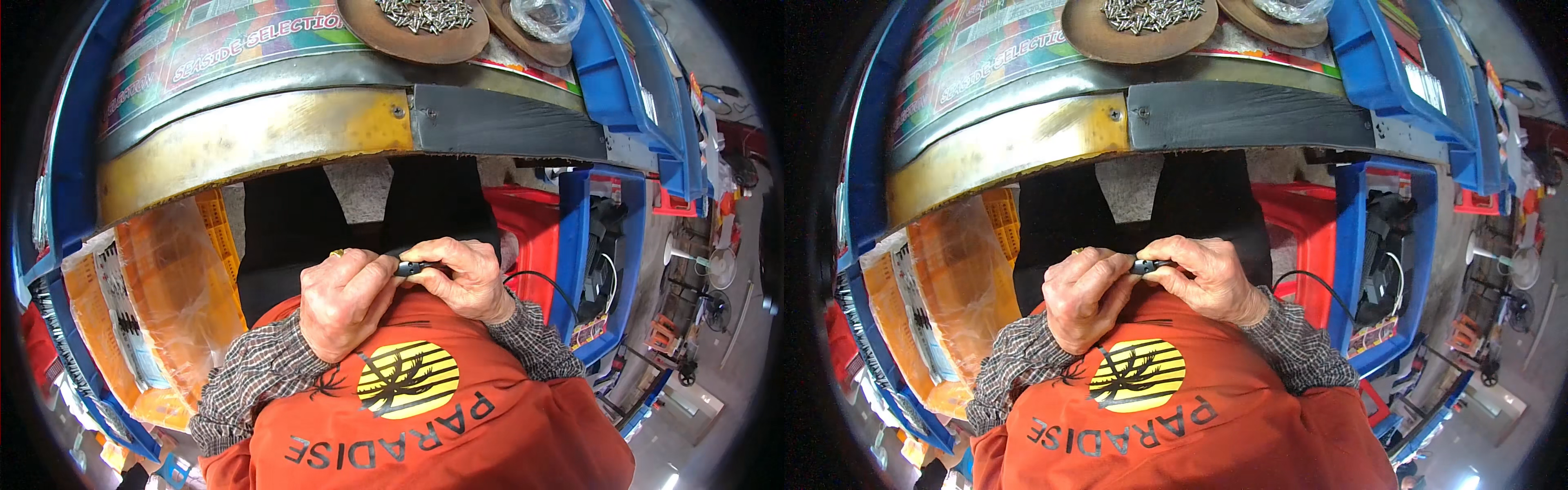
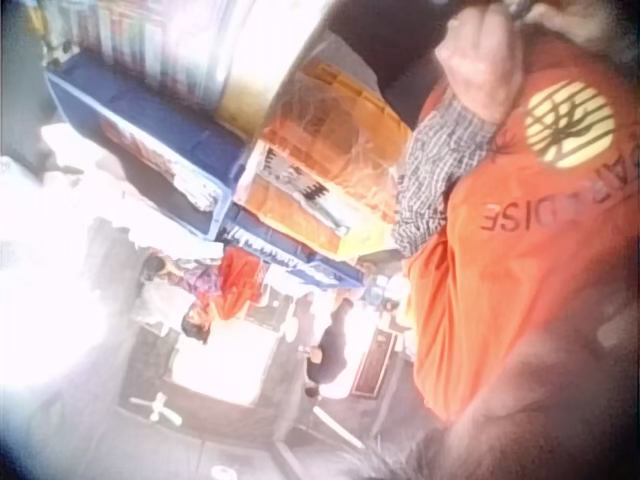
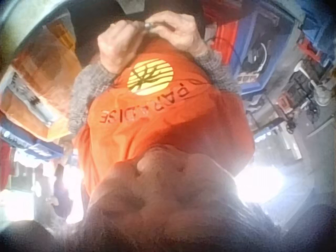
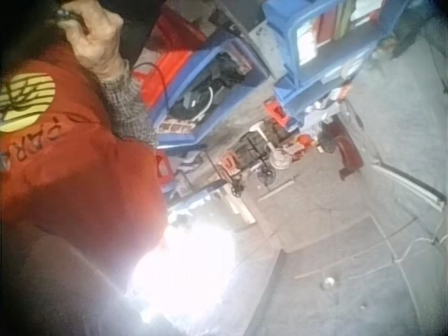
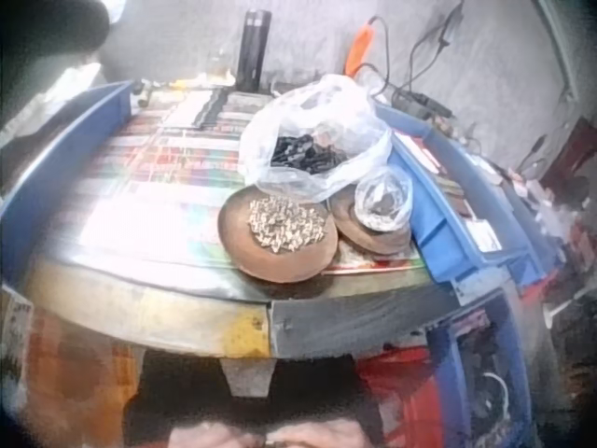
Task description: The person assembles small components by picking up metal strips and plastic pieces from trays and a plastic bag, and attaching the plastic pieces onto the metal strips by hand.
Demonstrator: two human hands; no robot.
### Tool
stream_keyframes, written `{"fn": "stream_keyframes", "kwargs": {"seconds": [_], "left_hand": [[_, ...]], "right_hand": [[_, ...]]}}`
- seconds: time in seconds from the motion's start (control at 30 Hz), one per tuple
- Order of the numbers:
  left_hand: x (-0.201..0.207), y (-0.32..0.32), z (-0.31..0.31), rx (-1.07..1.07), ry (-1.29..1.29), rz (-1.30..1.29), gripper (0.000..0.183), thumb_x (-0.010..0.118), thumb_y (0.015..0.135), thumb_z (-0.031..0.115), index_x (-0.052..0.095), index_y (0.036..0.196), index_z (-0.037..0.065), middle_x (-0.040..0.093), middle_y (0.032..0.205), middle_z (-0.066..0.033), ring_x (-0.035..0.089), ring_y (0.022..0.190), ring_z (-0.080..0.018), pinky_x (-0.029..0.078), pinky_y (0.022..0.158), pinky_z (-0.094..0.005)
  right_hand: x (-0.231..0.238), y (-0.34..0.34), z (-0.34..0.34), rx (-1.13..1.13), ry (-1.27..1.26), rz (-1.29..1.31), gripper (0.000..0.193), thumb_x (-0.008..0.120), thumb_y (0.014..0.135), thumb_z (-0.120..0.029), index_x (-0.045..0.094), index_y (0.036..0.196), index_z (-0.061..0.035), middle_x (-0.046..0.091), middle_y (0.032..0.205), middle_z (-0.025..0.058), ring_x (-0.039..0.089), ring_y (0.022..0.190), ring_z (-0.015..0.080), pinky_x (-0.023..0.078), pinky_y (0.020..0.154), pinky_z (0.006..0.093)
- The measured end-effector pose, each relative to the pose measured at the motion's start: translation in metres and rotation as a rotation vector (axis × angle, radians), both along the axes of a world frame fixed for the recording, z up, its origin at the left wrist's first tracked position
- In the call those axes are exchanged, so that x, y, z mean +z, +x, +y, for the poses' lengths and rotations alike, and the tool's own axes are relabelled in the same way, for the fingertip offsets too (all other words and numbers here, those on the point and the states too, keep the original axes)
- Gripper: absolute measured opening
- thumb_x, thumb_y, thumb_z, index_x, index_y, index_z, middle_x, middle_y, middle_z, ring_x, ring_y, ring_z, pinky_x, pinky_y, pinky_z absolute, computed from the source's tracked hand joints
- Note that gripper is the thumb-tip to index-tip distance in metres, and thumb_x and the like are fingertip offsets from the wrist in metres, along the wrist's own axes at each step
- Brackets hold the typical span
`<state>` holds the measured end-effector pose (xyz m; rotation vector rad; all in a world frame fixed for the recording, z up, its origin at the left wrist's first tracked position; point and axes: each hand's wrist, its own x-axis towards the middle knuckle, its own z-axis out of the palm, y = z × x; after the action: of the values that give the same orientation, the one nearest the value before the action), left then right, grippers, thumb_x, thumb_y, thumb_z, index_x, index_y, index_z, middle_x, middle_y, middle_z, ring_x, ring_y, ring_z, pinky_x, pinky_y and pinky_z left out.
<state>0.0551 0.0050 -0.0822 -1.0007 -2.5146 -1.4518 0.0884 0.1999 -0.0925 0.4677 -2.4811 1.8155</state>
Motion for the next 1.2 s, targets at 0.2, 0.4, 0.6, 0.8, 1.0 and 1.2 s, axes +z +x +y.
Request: {"fn": "stream_keyframes", "kwargs": {"seconds": [0.2, 0.4, 0.6, 0.8, 1.0, 1.2], "left_hand": [[0.007, -0.008, 0.002, -0.004, -0.006, 0.023, 0.027, 0.076, 0.064, -0.002, 0.064, 0.088, 0.002, 0.063, 0.076, -0.0089, 0.063, 0.063, -0.0232, 0.048, 0.054, -0.0316], [0.024, -0.025, 0.002, -0.003, -0.008, 0.137, 0.025, 0.073, 0.066, -0.001, 0.063, 0.089, 0.002, 0.057, 0.071, -0.0065, 0.058, 0.058, -0.0224, 0.046, 0.051, -0.0330], [0.036, -0.042, 0.003, 0.054, -0.026, 0.238, 0.027, 0.074, 0.063, -0.004, 0.061, 0.086, 0.002, 0.057, 0.071, -0.0076, 0.057, 0.058, -0.0230, 0.046, 0.051, -0.0327], [0.048, -0.053, -0.006, 0.102, -0.025, 0.254, 0.027, 0.075, 0.064, -0.005, 0.061, 0.087, 0.001, 0.060, 0.074, -0.0093, 0.060, 0.061, -0.0241, 0.047, 0.053, -0.0326], [0.050, -0.058, -0.011, 0.164, -0.056, 0.185, 0.022, 0.074, 0.069, -0.004, 0.063, 0.087, 0.003, 0.061, 0.073, -0.0096, 0.060, 0.061, -0.0246, 0.048, 0.053, -0.0328], [0.048, -0.060, -0.013, 0.172, -0.043, 0.183, 0.023, 0.074, 0.070, -0.004, 0.063, 0.088, 0.003, 0.059, 0.071, -0.0096, 0.057, 0.058, -0.0243, 0.046, 0.051, -0.0333]], "right_hand": [[0.007, -0.008, 0.002, 0.007, -0.007, -0.006, 0.022, 0.071, 0.081, -0.001, 0.063, 0.101, 0.0002, 0.069, 0.088, 0.0105, 0.068, 0.069, 0.0189, 0.053, 0.059, 0.0272], [0.052, -0.035, 0.015, 0.050, 0.164, 0.070, 0.025, 0.072, 0.077, 0.001, 0.063, 0.100, 0.0009, 0.065, 0.084, 0.0121, 0.065, 0.069, 0.0223, 0.052, 0.060, 0.0312], [0.087, -0.076, 0.025, -0.300, 0.453, 0.400, 0.019, 0.069, 0.077, 0.005, 0.066, 0.095, 0.0005, 0.064, 0.078, 0.0092, 0.062, 0.065, 0.0168, 0.050, 0.059, 0.0267], [0.087, -0.115, 0.030, -0.360, 0.686, 0.548, 0.028, 0.074, 0.074, -0.006, 0.066, 0.100, -0.0024, 0.061, 0.091, 0.0096, 0.058, 0.084, 0.0250, 0.049, 0.068, 0.0349], [0.084, -0.134, 0.025, -0.271, 0.733, 0.564, 0.048, 0.079, 0.066, -0.016, 0.063, 0.109, -0.0025, 0.057, 0.100, 0.0109, 0.051, 0.097, 0.0304, 0.045, 0.082, 0.0409], [0.082, -0.141, 0.023, -0.226, 0.784, 0.561, 0.051, 0.080, 0.066, -0.022, 0.062, 0.110, -0.0016, 0.055, 0.100, 0.0114, 0.049, 0.096, 0.0298, 0.042, 0.085, 0.0413]]}}
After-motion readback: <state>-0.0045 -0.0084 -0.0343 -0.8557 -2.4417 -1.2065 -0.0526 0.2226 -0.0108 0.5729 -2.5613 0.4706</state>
